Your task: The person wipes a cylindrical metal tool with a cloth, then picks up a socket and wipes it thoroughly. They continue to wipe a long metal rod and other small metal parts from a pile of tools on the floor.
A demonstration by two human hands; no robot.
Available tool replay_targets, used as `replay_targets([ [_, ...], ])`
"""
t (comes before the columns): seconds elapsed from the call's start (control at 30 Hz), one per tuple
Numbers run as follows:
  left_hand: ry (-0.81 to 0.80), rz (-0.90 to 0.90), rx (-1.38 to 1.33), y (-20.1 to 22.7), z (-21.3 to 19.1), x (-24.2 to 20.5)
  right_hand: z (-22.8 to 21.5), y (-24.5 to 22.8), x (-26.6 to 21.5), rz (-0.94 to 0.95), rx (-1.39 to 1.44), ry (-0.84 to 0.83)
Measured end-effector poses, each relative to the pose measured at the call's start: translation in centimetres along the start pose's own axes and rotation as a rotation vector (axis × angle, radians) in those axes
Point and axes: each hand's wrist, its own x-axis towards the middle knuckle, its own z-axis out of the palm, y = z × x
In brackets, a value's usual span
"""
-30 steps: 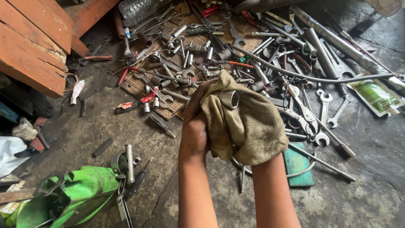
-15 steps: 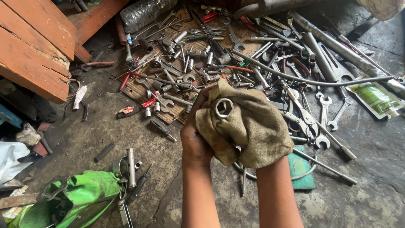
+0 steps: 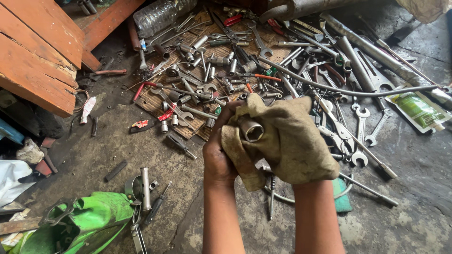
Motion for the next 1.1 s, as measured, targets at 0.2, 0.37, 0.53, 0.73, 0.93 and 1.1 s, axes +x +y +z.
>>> replay_targets([
  [0.2, 0.212, -0.027, 0.307, 0.5, 0.4, 0.7, 0.3, -1.4, 2.1, 0.008, -1.480, -0.307],
  [0.37, 0.156, 0.032, 0.848, 2.0, -0.4, 0.6, 0.2, -1.6, 2.5, 0.496, -0.696, 0.077],
  [0.53, 0.178, 0.066, 0.975, 1.9, -1.1, 0.6, -0.8, 0.7, 1.3, -0.036, -0.974, -0.093],
  [0.73, 0.291, 0.038, 0.974, 3.8, -1.8, 1.2, 0.1, 4.5, -1.1, 0.198, -0.290, -0.053],
  [0.93, 0.267, 0.164, 1.096, 4.7, -0.7, 0.7, 1.6, 5.2, -1.2, 0.150, -0.184, -0.108],
  [1.1, 0.267, 0.086, 1.311, 4.6, -0.7, 0.1, 0.8, 5.2, -2.6, 0.436, 0.633, 0.013],
])
